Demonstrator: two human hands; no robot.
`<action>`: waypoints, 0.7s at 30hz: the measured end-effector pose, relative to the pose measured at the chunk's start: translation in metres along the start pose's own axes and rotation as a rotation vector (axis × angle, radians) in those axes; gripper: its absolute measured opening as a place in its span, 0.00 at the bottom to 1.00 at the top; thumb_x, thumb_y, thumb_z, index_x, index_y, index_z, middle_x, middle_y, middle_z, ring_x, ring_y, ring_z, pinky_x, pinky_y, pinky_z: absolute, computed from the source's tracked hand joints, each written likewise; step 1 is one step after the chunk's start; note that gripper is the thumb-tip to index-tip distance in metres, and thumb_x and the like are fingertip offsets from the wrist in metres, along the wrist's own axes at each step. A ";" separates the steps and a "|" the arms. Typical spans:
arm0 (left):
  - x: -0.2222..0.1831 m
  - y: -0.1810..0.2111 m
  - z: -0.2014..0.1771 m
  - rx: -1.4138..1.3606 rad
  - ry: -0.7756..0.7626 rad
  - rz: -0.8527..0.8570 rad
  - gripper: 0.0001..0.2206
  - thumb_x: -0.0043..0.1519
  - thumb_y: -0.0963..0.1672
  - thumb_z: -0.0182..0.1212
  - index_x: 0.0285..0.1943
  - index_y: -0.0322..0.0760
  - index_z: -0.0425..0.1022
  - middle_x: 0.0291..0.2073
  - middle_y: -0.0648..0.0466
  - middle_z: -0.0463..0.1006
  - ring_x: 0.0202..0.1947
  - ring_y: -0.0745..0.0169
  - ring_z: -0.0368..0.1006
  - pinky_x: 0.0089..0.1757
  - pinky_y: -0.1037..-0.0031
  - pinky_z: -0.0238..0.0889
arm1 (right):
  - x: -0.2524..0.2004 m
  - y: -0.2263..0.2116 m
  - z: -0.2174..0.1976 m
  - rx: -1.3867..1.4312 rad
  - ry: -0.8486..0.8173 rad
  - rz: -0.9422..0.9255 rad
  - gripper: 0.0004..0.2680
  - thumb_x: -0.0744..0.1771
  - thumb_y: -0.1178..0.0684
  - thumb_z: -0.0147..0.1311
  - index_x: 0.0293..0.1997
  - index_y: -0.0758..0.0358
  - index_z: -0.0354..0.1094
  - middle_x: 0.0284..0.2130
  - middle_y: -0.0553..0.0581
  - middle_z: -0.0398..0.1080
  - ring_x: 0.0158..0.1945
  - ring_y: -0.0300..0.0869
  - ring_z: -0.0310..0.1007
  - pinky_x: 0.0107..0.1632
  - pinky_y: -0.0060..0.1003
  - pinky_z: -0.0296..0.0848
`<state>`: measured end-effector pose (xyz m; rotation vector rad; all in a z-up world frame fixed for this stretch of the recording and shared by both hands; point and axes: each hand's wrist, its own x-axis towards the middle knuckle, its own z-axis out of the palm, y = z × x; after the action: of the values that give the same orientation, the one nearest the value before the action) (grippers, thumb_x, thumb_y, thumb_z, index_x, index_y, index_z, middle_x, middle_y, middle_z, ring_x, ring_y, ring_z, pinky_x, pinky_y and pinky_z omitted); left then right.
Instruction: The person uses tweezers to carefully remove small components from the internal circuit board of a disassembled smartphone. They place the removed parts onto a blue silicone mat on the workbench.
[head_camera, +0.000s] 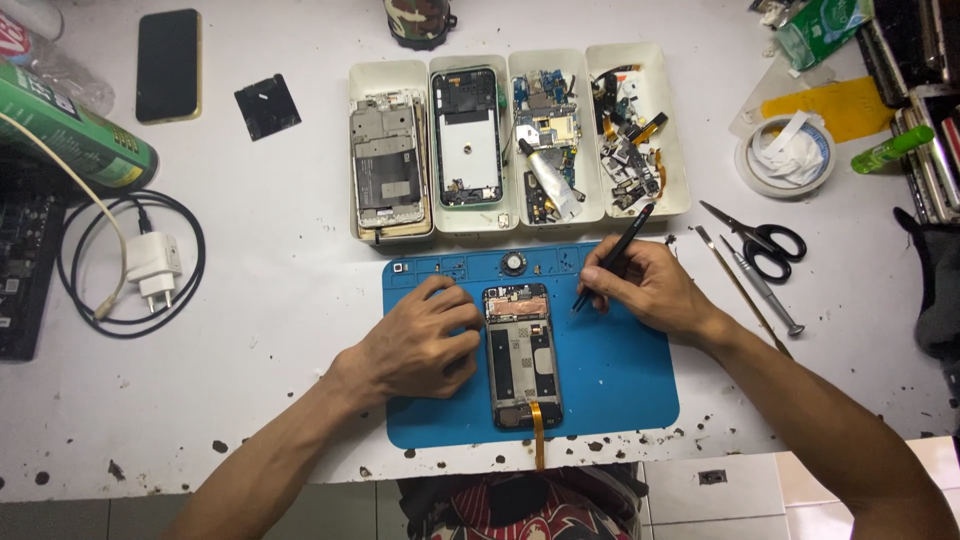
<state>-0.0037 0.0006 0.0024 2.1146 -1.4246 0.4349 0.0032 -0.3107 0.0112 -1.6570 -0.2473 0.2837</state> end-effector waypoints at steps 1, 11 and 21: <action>-0.001 0.000 0.000 -0.006 -0.003 -0.009 0.06 0.49 0.41 0.65 0.21 0.42 0.73 0.22 0.57 0.71 0.33 0.58 0.74 0.48 0.59 0.70 | -0.001 0.001 0.000 0.004 -0.004 0.009 0.05 0.68 0.59 0.57 0.37 0.72 0.73 0.23 0.63 0.75 0.26 0.42 0.77 0.29 0.36 0.80; 0.004 0.003 -0.007 -0.031 -0.065 0.056 0.05 0.49 0.41 0.66 0.31 0.43 0.75 0.25 0.55 0.71 0.32 0.57 0.72 0.42 0.64 0.70 | -0.004 0.013 -0.009 -0.020 -0.066 -0.009 0.05 0.68 0.57 0.58 0.38 0.70 0.73 0.21 0.61 0.74 0.25 0.40 0.74 0.29 0.35 0.78; 0.005 0.003 -0.009 -0.132 -0.141 0.112 0.04 0.55 0.44 0.67 0.35 0.40 0.82 0.30 0.52 0.75 0.37 0.55 0.76 0.39 0.65 0.71 | -0.005 0.012 -0.009 -0.057 -0.077 -0.024 0.05 0.68 0.57 0.57 0.37 0.70 0.73 0.20 0.62 0.74 0.25 0.39 0.72 0.29 0.34 0.77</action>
<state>-0.0042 0.0009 0.0132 1.9997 -1.6112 0.2301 0.0019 -0.3223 0.0002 -1.6996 -0.3359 0.3257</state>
